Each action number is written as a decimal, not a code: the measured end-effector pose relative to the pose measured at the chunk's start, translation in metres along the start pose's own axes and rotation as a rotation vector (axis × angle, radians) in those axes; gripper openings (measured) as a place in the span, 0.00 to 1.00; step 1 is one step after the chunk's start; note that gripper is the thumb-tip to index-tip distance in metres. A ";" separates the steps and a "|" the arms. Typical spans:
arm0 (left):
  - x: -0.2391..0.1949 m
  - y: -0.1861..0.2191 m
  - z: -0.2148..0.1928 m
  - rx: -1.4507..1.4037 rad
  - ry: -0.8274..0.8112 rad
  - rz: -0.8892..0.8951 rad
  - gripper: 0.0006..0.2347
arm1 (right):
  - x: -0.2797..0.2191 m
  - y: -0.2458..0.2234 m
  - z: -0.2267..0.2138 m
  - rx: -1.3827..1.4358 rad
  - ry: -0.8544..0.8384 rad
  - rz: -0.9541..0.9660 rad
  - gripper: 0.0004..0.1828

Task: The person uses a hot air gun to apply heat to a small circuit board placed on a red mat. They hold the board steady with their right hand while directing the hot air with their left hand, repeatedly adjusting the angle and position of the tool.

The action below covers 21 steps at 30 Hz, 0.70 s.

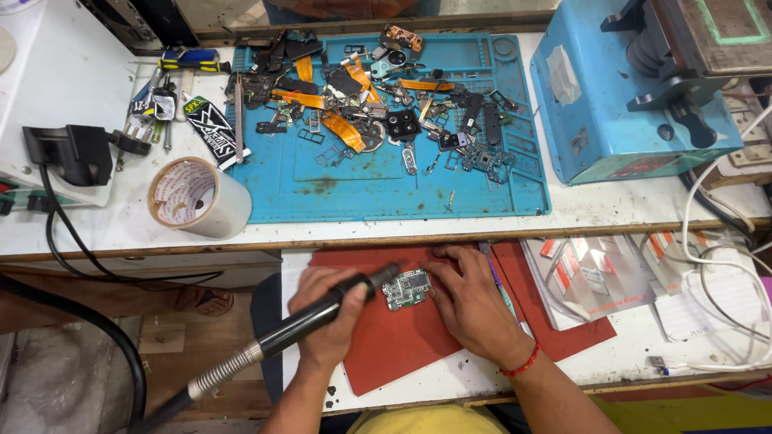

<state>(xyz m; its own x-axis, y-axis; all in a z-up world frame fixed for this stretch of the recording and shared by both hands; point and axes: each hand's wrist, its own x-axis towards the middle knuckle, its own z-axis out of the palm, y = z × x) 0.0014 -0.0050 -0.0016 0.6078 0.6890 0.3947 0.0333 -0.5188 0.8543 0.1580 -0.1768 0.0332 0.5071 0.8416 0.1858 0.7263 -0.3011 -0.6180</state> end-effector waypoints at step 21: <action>0.000 0.001 0.000 0.040 0.001 -0.032 0.13 | 0.000 -0.001 -0.001 -0.004 -0.004 0.000 0.20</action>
<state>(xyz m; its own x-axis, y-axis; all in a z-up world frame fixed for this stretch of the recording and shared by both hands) 0.0010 -0.0058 -0.0003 0.6048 0.7063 0.3680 0.0844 -0.5163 0.8522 0.1579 -0.1767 0.0341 0.5053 0.8434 0.1828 0.7282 -0.3030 -0.6147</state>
